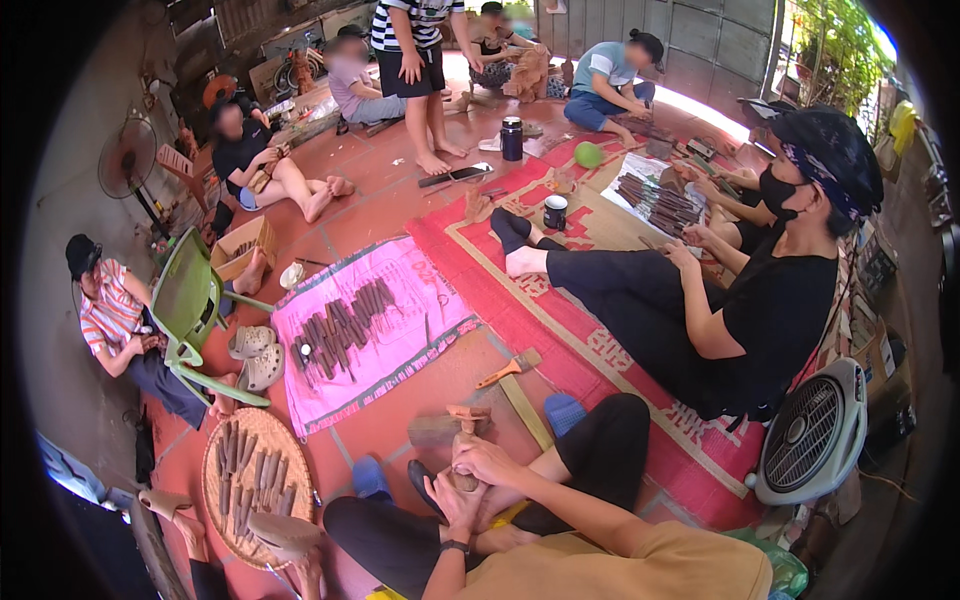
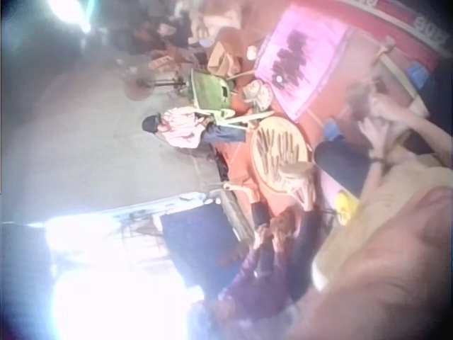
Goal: The person carves a small wooden piece using a knife while sitting on the floor. They hold the wood in one hand and shape it with the other, occasionally adjusting their grip.
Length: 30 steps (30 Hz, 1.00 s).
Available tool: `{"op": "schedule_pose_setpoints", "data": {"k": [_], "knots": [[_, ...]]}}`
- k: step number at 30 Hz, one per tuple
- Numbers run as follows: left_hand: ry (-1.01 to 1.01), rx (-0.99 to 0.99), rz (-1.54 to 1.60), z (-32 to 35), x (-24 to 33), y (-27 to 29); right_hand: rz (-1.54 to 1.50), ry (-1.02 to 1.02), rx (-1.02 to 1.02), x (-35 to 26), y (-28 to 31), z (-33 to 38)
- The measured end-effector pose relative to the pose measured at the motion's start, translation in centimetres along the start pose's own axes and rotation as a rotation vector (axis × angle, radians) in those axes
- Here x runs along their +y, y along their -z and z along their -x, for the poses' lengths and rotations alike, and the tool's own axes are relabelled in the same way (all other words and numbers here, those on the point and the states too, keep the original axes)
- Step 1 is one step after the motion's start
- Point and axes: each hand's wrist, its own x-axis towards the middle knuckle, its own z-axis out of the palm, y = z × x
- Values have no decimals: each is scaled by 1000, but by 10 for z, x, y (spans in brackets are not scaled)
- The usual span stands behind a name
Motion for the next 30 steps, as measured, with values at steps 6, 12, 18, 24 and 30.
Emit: {"op": "schedule_pose_setpoints", "data": {"k": [6,12,18,24,30], "knots": [[-12,6,-50,-1,2,1,-31,-48,-12,-1,5,1],[1,12,-106,-1,7,7,-88,-109,-63,3,10,2],[-9,14,-107,0,-1,1,-33,-5,-110,6,7,3],[6,27,-93,-1,1,0,-38,-66,-193,18,8,-6],[25,21,-108,2,0,-3,-115,3,-115,18,0,-7]]}}
